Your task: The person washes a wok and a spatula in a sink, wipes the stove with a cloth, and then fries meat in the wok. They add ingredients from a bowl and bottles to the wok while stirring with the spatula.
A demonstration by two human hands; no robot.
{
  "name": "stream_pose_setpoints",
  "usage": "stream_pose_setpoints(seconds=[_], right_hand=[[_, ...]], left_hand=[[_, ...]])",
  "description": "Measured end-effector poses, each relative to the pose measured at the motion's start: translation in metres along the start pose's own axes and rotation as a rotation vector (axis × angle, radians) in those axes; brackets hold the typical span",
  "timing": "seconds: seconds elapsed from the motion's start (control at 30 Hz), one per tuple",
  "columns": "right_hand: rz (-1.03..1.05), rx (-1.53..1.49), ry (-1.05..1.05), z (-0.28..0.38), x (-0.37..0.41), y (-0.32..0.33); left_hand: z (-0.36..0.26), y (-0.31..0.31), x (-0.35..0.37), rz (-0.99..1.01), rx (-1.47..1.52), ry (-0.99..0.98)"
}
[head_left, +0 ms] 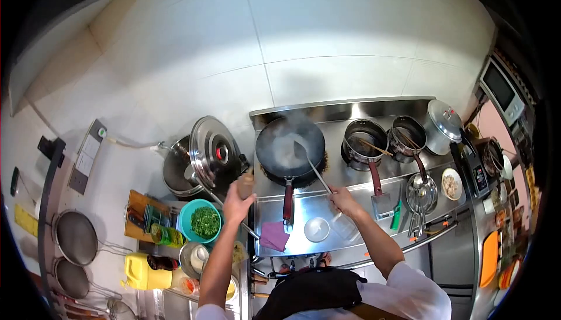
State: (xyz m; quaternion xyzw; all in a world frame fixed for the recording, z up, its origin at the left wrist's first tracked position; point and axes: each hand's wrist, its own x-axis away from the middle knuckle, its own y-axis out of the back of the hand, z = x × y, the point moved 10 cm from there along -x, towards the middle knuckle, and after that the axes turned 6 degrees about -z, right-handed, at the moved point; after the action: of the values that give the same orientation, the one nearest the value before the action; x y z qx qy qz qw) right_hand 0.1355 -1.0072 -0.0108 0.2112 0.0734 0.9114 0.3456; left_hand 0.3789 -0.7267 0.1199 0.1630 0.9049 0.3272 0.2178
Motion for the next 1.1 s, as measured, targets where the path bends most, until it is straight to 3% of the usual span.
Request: stream_pose_setpoints(seconds=[0.1, 0.13, 0.23, 0.33, 0.37, 0.5, 0.57, 0.67, 0.73, 0.8, 0.9, 1.1], right_hand=[[0.009, -0.213, -0.105, 0.005, 0.016, 0.008], [0.002, -0.244, -0.091, 0.011, 0.020, 0.013], [-0.040, -0.296, -0.077, 0.017, 0.025, 0.033], [-0.069, -0.305, -0.078, 0.024, 0.028, 0.043], [-0.086, -0.292, -0.073, 0.026, 0.027, 0.047], [-0.087, -0.327, -0.063, 0.025, 0.025, 0.053], [-0.076, -0.275, -0.038, 0.024, 0.025, 0.052], [-0.029, -0.190, -0.019, 0.021, 0.026, 0.049], [-0.036, -0.123, -0.005, 0.021, 0.025, 0.048], [-0.037, -0.047, 0.016, 0.026, 0.022, 0.045], [-0.045, 0.093, 0.046, 0.028, 0.013, 0.042], [-0.217, 0.632, 0.437, 0.064, 0.010, 0.027]], left_hand=[[0.001, -0.080, -0.031, 0.320, -0.479, 0.023], [0.000, -0.097, -0.042, 0.327, -0.485, 0.006], [-0.011, -0.142, -0.057, 0.526, -0.877, -0.003], [-0.010, -0.179, -0.084, 0.518, -1.024, -0.020], [-0.035, -0.172, -0.083, 0.528, -1.043, -0.033], [-0.025, -0.167, -0.115, 0.380, -1.088, -0.080], [-0.015, -0.158, -0.109, 0.449, -1.093, -0.074], [0.005, -0.152, -0.095, 0.574, -1.076, -0.022], [0.011, -0.142, -0.089, 0.390, -0.952, 0.003], [0.006, -0.136, -0.073, 0.381, -0.878, 0.035], [0.000, -0.125, -0.054, 0.235, -0.527, 0.105], [-0.008, -0.077, -0.014, -0.046, -0.034, 0.119]])
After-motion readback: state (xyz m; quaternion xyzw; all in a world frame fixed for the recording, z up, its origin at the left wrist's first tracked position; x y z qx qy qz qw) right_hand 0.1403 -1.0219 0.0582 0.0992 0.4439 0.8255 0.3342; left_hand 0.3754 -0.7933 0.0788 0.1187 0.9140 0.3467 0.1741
